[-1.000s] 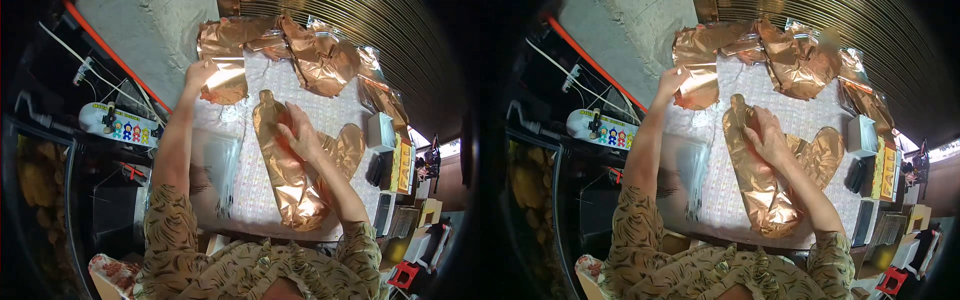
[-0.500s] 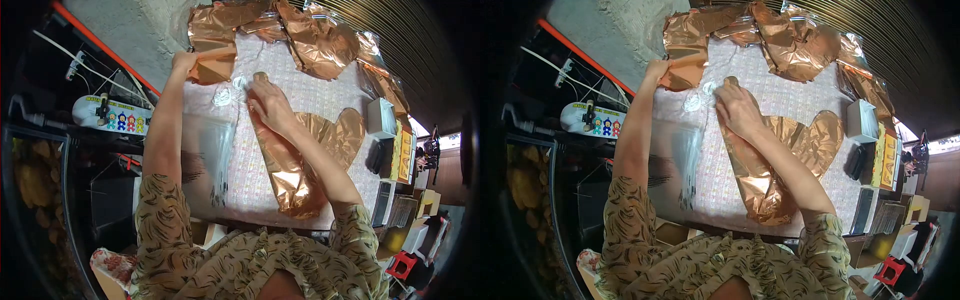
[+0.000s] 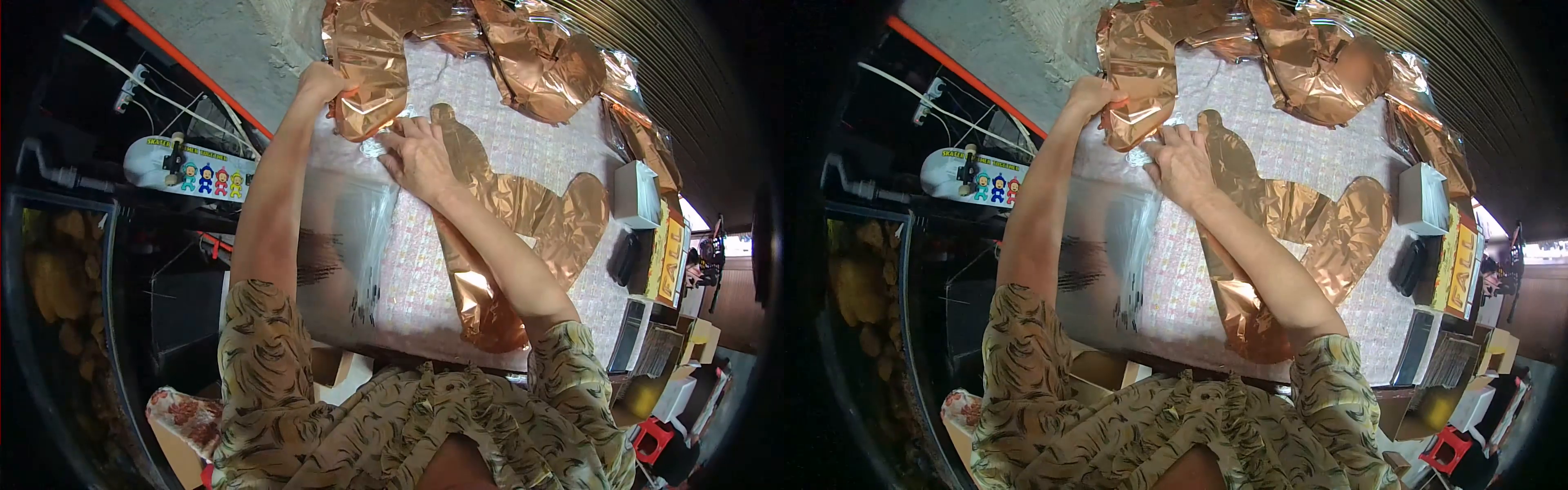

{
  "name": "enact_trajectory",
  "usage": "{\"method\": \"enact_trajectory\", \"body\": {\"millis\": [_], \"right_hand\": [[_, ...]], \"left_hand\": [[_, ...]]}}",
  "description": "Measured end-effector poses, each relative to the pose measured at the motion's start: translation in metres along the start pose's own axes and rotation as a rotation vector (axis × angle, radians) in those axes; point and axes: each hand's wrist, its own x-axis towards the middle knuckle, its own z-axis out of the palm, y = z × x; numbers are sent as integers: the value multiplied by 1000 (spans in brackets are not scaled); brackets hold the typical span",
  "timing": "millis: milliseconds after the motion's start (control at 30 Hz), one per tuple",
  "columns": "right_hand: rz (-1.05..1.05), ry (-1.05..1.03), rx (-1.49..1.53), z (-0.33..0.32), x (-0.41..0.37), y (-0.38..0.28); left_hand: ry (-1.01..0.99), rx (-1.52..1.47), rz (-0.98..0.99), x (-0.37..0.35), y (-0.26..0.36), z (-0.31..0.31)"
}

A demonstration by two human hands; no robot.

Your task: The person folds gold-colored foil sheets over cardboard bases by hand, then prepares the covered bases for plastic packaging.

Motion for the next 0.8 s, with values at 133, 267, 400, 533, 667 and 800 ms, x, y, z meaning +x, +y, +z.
{"method": "enact_trajectory", "body": {"millis": [133, 267, 400, 533, 667, 800], "right_hand": [[11, -78, 161, -3, -4, 5], [185, -166, 687, -26, -10, 16], [108, 8, 93, -46, -19, 29], [105, -53, 84, -43, -24, 28], [147, -42, 127, -38, -28, 26], [176, 55, 263, -47, -34, 31]], "left_hand": [[264, 125, 21, -14, 15, -6], [710, 238, 519, -49, 26, -12], [-21, -148, 522, -111, 40, -24], [-111, 27, 686, -165, 47, -6], [-7, 72, 673, -167, 32, 12], [-21, -58, 575, -169, 29, -9]]}}
